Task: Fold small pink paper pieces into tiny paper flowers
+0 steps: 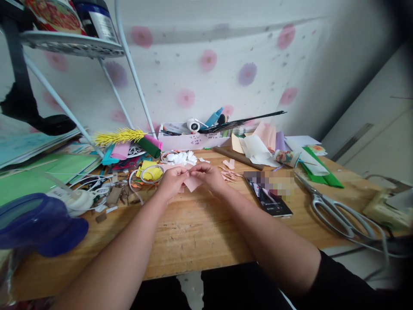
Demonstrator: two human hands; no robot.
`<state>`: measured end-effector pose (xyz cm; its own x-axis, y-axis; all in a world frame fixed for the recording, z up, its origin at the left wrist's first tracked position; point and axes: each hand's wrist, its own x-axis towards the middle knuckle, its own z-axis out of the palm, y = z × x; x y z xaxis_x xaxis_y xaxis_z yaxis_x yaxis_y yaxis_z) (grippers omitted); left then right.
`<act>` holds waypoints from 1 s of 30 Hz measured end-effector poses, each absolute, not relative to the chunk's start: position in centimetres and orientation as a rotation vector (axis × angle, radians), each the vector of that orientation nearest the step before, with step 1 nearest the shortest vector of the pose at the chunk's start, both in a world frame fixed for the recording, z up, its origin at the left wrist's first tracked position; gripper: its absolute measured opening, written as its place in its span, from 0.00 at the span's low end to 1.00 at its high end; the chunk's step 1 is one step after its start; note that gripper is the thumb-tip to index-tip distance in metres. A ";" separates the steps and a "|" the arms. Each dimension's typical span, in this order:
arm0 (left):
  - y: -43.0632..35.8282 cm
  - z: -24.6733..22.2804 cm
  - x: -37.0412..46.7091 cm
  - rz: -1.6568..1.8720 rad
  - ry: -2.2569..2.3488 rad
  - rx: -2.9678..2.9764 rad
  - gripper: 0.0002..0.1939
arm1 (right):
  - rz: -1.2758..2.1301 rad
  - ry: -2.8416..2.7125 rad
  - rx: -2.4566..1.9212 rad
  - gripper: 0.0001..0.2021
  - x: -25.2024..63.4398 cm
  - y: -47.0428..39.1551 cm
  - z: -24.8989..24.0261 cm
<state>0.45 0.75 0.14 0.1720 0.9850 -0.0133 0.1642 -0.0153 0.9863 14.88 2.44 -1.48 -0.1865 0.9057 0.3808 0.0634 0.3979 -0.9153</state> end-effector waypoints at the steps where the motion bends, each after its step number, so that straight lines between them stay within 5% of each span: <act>1: 0.8 0.0 0.5 0.993 1.185 1.409 0.10 | 0.959 -1.575 -0.877 0.05 14.9 2.4 -1.5; 9: 1.1 -0.6 0.2 0.983 1.015 1.323 0.11 | 1.162 -1.460 -0.818 0.14 14.8 2.4 -1.7; 30: 0.8 0.1 -0.1 1.013 0.873 1.221 0.09 | 1.233 -1.512 -0.788 0.15 14.8 1.9 -1.2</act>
